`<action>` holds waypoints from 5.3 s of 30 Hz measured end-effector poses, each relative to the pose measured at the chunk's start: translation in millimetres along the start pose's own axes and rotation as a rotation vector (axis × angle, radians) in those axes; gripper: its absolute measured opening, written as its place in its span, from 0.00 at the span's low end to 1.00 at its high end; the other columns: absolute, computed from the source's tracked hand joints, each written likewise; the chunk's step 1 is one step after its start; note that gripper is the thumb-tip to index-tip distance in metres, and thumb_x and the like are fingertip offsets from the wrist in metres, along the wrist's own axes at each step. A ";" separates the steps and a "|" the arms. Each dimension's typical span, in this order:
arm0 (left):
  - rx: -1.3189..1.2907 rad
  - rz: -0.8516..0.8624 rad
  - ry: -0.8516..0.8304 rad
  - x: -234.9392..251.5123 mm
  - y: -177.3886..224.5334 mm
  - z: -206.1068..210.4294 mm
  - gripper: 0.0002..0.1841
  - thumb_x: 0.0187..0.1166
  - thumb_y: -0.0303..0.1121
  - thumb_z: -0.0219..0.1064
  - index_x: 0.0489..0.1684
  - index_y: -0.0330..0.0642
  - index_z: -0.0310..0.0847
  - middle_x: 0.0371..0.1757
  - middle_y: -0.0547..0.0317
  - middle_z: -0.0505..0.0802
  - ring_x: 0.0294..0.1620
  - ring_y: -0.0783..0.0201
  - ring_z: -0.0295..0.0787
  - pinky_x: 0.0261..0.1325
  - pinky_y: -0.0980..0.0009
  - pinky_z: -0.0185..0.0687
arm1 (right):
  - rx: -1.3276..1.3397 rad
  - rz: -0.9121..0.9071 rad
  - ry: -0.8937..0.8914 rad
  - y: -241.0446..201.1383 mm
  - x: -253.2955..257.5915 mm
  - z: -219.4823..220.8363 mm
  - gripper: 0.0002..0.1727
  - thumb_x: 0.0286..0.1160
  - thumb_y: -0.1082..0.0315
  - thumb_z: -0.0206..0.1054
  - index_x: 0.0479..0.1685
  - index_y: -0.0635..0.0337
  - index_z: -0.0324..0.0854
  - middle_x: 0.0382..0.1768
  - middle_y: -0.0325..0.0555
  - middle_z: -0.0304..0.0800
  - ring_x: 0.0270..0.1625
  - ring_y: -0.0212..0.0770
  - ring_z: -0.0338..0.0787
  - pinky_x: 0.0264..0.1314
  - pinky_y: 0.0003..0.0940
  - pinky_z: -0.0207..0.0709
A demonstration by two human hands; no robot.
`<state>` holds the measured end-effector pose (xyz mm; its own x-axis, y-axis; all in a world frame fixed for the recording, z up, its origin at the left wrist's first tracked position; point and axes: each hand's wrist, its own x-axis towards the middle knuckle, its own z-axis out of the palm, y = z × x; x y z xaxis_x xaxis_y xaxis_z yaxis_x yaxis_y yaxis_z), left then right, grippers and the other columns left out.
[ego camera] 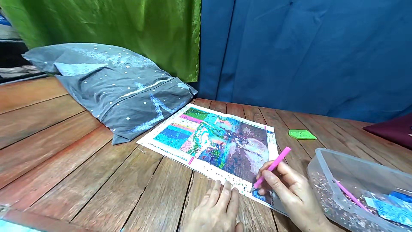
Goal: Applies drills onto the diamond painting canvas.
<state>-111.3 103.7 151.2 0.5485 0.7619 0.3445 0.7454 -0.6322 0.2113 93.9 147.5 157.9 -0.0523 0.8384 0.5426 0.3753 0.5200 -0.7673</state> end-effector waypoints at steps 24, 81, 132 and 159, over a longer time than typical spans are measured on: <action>0.001 -0.001 0.011 -0.5 0.4 0.9 0.25 0.82 0.36 0.59 0.73 0.28 0.80 0.75 0.36 0.85 0.78 0.37 0.81 0.75 0.52 0.79 | -0.007 -0.021 0.112 0.6 2.8 3.7 0.10 0.84 0.69 0.55 0.45 0.64 0.81 0.33 0.32 0.92 0.31 0.25 0.93 0.33 0.20 0.91; -0.041 -0.001 0.050 -5.1 2.2 1.7 0.23 0.85 0.35 0.56 0.70 0.26 0.81 0.73 0.34 0.87 0.76 0.37 0.83 0.75 0.52 0.79 | 0.112 -0.075 -0.024 -3.2 -2.9 12.3 0.06 0.78 0.77 0.64 0.46 0.69 0.84 0.43 0.39 0.96 0.38 0.26 0.95 0.40 0.22 0.92; -0.102 -0.114 0.038 -15.7 6.6 -7.2 0.22 0.83 0.33 0.60 0.68 0.25 0.82 0.72 0.30 0.86 0.76 0.34 0.82 0.73 0.46 0.80 | 0.149 0.016 0.151 -33.7 -21.0 -14.9 0.05 0.81 0.79 0.56 0.45 0.66 0.77 0.32 0.26 0.87 0.29 0.19 0.88 0.32 0.19 0.87; -0.194 -0.109 0.083 -10.2 10.7 -4.0 0.22 0.82 0.31 0.60 0.67 0.21 0.81 0.72 0.29 0.86 0.75 0.35 0.83 0.76 0.49 0.77 | 0.000 -0.003 -0.037 -28.9 34.0 76.0 0.14 0.83 0.67 0.57 0.46 0.68 0.85 0.39 0.40 0.92 0.36 0.24 0.93 0.37 0.19 0.88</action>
<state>-110.4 88.6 153.6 0.4301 0.8177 0.3826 0.7071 -0.5686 0.4204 10.9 173.4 172.5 -0.0873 0.8423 0.5319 0.3750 0.5224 -0.7658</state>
